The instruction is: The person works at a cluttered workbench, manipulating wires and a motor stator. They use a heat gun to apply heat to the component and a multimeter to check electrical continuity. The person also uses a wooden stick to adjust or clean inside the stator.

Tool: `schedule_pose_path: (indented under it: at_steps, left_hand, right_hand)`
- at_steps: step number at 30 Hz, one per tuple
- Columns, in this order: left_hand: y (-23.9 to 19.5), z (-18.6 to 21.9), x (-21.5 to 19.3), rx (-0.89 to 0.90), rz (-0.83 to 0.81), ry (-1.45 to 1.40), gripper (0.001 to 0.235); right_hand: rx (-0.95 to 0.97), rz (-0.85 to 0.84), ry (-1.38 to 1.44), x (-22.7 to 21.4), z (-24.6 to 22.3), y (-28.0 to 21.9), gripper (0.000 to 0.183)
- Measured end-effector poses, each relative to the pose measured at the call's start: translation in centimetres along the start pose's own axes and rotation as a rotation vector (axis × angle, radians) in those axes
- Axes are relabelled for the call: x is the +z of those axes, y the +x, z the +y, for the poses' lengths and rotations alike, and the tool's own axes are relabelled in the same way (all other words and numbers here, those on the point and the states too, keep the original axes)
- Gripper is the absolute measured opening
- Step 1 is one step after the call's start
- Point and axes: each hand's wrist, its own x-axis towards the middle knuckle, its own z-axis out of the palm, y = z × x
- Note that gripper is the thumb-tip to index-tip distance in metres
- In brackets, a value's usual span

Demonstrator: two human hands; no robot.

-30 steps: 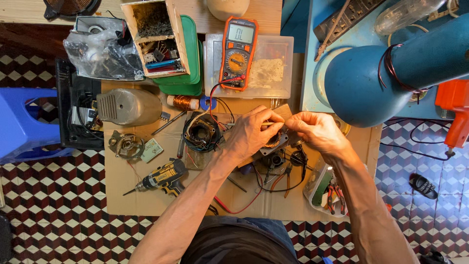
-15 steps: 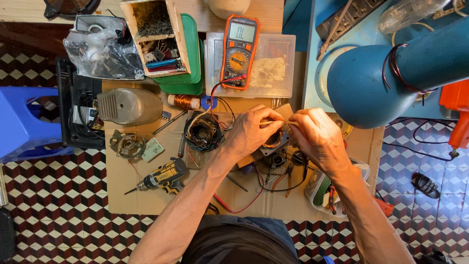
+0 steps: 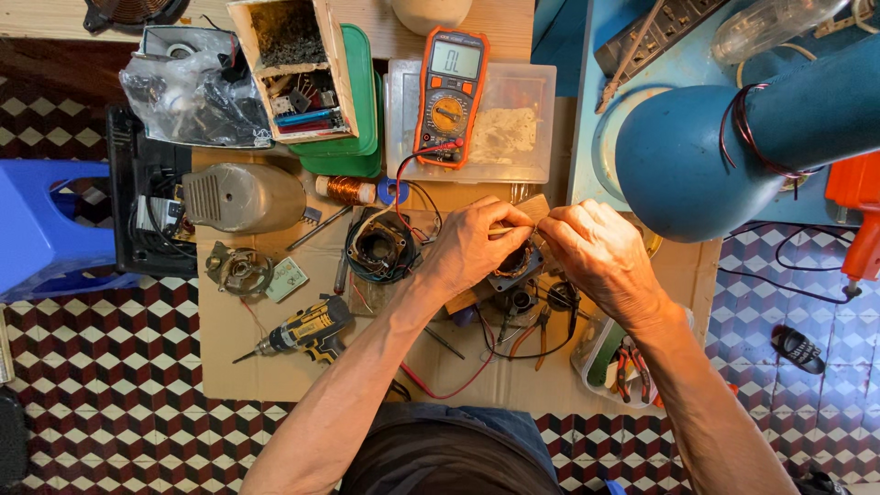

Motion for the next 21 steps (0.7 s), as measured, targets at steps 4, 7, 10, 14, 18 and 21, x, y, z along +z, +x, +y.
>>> schedule_pose_path:
  at_steps: [4, 7, 10, 14, 18, 21]
  left_hand:
    - [-0.1, 0.0, 0.0, 0.006, -0.004, 0.021, 0.017]
    - [-0.3, -0.1, 0.1, 0.016, -0.013, 0.011, 0.016]
    - [-0.4, -0.2, 0.2, 0.043, 0.002, 0.019, 0.015]
    - [-0.4, -0.1, 0.6, 0.056, 0.020, 0.003, 0.014]
    - [-0.7, 0.1, 0.6, 0.098, 0.057, 0.039, 0.013]
    - [-0.8, 0.2, 0.4, 0.104, 0.059, 0.021, 0.014]
  right_hand:
    - [0.076, -0.021, 0.167, 0.0, 0.3, -0.2, 0.024]
    - [0.300, -0.051, 0.417, 0.5, 0.5, -0.5, 0.014]
    - [0.608, -0.186, 0.654, 0.9, 1.2, -0.5, 0.014]
    - [0.895, -0.259, 0.965, 1.3, 1.7, -0.6, 0.018]
    - [1.102, -0.277, 1.061, 1.4, 1.4, -1.2, 0.018]
    - [0.992, -0.213, 1.067, 2.0, 1.2, -1.3, 0.018]
